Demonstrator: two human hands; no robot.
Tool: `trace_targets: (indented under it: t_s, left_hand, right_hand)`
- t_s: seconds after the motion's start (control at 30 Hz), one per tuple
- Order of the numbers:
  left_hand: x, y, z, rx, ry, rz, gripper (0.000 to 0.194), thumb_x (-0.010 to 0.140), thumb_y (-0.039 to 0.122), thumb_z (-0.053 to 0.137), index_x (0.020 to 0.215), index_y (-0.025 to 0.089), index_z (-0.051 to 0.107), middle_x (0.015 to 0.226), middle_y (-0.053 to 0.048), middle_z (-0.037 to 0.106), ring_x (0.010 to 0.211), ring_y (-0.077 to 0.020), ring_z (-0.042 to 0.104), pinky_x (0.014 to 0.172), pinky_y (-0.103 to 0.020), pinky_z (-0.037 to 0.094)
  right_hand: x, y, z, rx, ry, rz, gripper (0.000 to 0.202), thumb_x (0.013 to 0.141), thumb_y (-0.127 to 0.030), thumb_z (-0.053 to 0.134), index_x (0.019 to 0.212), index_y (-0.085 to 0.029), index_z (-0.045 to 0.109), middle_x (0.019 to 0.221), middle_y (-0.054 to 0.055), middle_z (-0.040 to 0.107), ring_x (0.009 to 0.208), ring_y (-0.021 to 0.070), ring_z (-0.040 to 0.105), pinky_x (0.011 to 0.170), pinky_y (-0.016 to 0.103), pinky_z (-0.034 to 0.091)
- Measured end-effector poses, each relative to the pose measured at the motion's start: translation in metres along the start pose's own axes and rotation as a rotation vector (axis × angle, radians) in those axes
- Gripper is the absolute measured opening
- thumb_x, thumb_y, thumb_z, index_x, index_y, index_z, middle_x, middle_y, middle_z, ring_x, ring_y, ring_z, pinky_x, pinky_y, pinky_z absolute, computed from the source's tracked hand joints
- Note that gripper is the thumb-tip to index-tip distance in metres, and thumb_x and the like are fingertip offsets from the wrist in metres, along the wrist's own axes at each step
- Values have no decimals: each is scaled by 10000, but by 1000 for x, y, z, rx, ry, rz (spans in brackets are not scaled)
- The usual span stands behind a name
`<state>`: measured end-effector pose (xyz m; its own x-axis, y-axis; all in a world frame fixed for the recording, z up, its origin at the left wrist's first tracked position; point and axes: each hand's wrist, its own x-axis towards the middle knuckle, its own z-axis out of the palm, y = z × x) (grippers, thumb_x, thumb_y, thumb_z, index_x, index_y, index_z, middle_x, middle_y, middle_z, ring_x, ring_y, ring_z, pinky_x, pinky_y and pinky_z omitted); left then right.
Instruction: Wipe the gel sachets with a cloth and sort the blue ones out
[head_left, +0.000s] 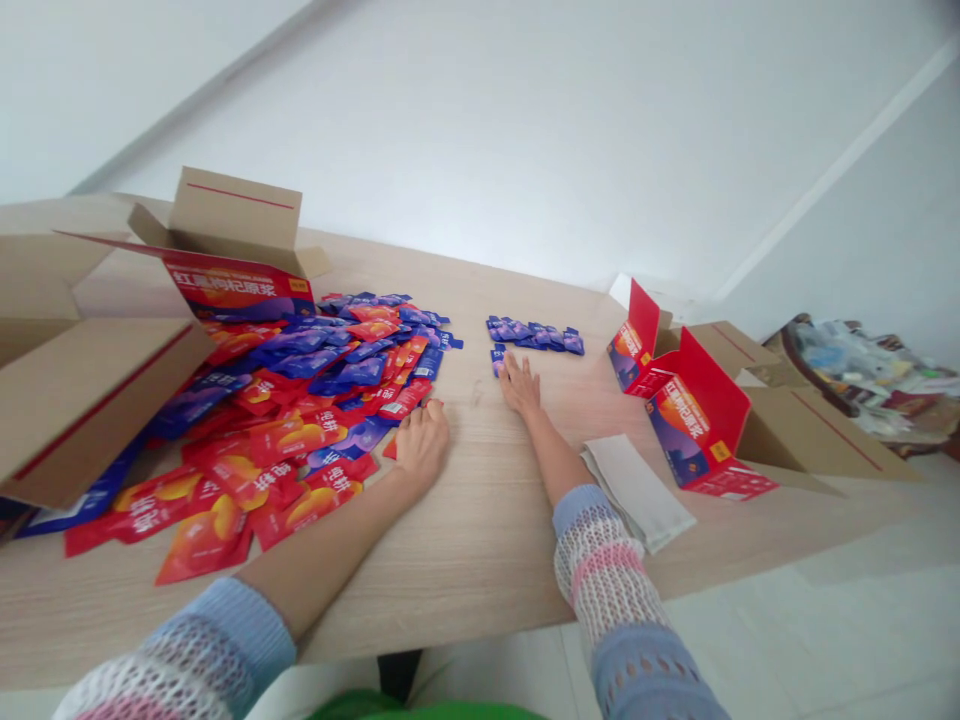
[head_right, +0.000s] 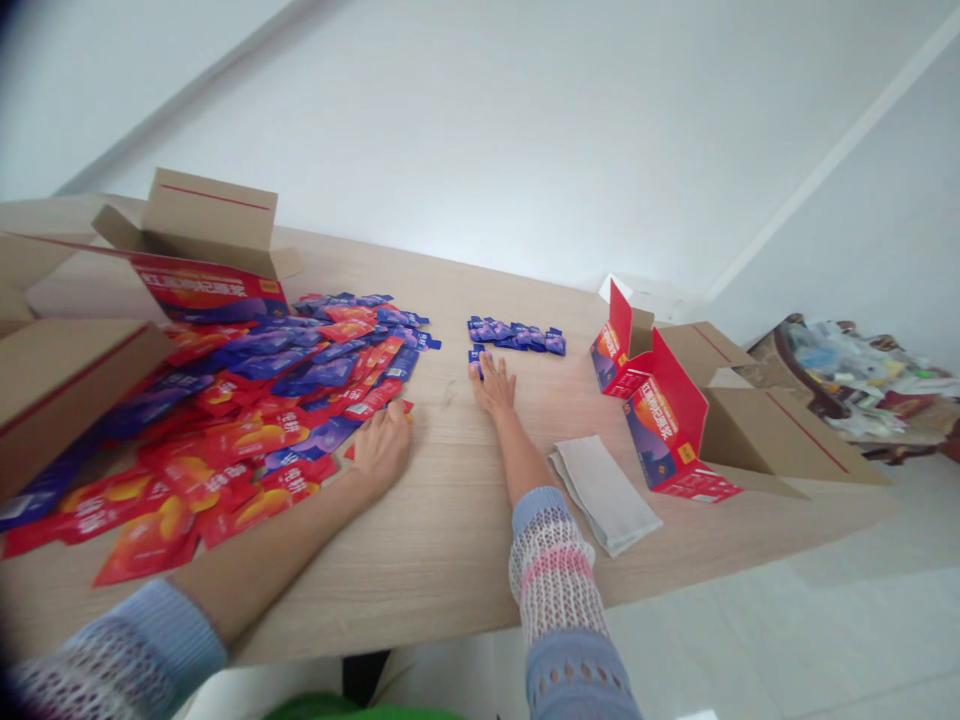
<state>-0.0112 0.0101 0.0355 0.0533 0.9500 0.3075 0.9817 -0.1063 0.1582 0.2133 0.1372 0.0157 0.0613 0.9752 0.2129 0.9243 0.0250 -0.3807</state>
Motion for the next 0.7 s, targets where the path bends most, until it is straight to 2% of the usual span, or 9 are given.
trace_targets:
  t_s: [0.07,0.17,0.2,0.27,0.37,0.43,0.57,0.63,0.7]
  left_hand:
    - [0,-3,3,-32,-7,4,249,948,185,337,1092,115,528,953,-145,666,950,-240,644,814,-322,466]
    - [0,-4,9,-50,-27,120,268,931,174,369,1153,125,511,1003,-133,660,991,-229,628,846,-319,460]
    - [0,-4,12,-54,-26,162,285,933,178,367,1177,125,504,1019,-131,658,1012,-227,619,861,-321,458]
    - [0,-2,15,-67,-8,211,306,944,198,354,1204,122,495,1057,-133,649,1049,-226,601,887,-326,454]
    - [0,2,15,-102,-1,225,314,951,217,348,1214,119,489,1107,-142,628,1093,-228,582,881,-320,463]
    - [0,5,11,-142,-32,169,314,953,211,339,1222,132,479,1126,-141,615,1083,-224,594,828,-306,479]
    - [-2,10,2,-221,-79,58,284,961,221,321,1182,154,485,1063,-121,636,1020,-225,633,777,-306,481]
    - [-2,11,-3,-251,-25,48,289,963,249,323,1174,131,481,1018,-124,654,998,-233,641,808,-325,472]
    - [-1,8,-9,-281,88,19,342,953,303,356,1211,99,451,1033,-142,655,983,-244,643,831,-341,465]
  right_hand:
    - [-10,-4,-3,85,176,-25,583,980,-491,194,1487,-240,335,1539,11,321,1460,227,102,1152,467,179]
    - [-41,-16,-4,236,336,48,503,966,-388,269,1331,-190,554,1382,67,534,1331,215,391,1081,364,317]
    - [-55,-22,-4,275,333,87,466,956,-364,299,1254,-195,615,1290,75,605,1229,216,494,1032,352,363]
    - [-86,-34,-5,310,297,106,395,933,-335,358,1089,-209,698,1100,76,689,1052,218,586,954,346,406]
    - [-127,-55,-7,298,273,32,326,903,-338,441,898,-215,743,905,84,700,998,232,572,926,352,395]
    - [-142,-69,-7,350,206,28,315,903,-351,452,874,-223,738,818,63,689,938,218,581,879,332,410]
    - [-145,-91,0,571,58,92,301,915,-358,439,1075,-232,661,923,8,698,811,156,614,776,273,443]
    - [-140,-96,3,561,70,115,315,912,-369,457,1126,-223,637,1027,25,682,870,157,613,819,279,437]
    - [-138,-101,4,464,66,125,328,922,-395,449,1093,-217,666,1058,56,661,955,184,596,878,311,414]
